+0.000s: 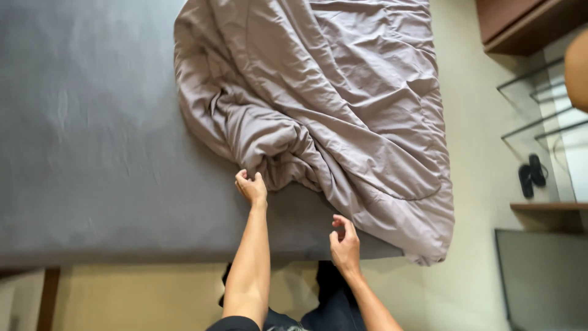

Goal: The person spreads a light brown duvet over a bed, repeatedly pulling and smoothing the fabric to cover the mattress. They walk around the bed to adjust the duvet on all sides, ensuring it is evenly distributed.

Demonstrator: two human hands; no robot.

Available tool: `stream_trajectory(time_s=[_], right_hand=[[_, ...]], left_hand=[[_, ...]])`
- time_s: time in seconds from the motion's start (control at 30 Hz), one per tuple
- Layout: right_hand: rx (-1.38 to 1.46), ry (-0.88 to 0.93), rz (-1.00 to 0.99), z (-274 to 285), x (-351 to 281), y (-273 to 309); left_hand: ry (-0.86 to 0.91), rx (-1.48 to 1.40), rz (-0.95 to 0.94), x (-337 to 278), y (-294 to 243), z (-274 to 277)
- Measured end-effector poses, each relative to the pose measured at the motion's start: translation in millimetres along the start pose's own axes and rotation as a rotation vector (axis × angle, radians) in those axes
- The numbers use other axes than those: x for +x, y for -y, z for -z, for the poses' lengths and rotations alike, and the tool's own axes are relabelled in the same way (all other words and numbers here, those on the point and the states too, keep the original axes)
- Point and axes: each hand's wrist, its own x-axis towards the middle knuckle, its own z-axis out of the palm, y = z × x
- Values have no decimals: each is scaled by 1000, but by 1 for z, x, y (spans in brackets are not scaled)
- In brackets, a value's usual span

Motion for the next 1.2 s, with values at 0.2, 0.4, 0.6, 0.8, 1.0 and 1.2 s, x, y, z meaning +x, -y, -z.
stream_trajectory(time_s=[0.2, 0.4, 0.6, 0.8, 1.0, 1.2], right_hand=[[113, -140, -86, -72, -58, 42], [210, -233, -278, -85, -109, 72], [251, -292, -230, -101, -122, 70], [-35, -143, 200, -130, -135, 118], [-331, -55, 447, -143, -183, 182], [-328, -82, 520, -159, -181, 196]], left_hand=[[115, 181, -76, 46, -13, -9], [300, -312, 73, 71, -31, 19], [452, -311, -83, 64, -141, 179], [636, -1, -471, 23, -186, 343], [844, 207, -625, -4, -196, 422], [919, 286, -838, -11, -195, 432]])
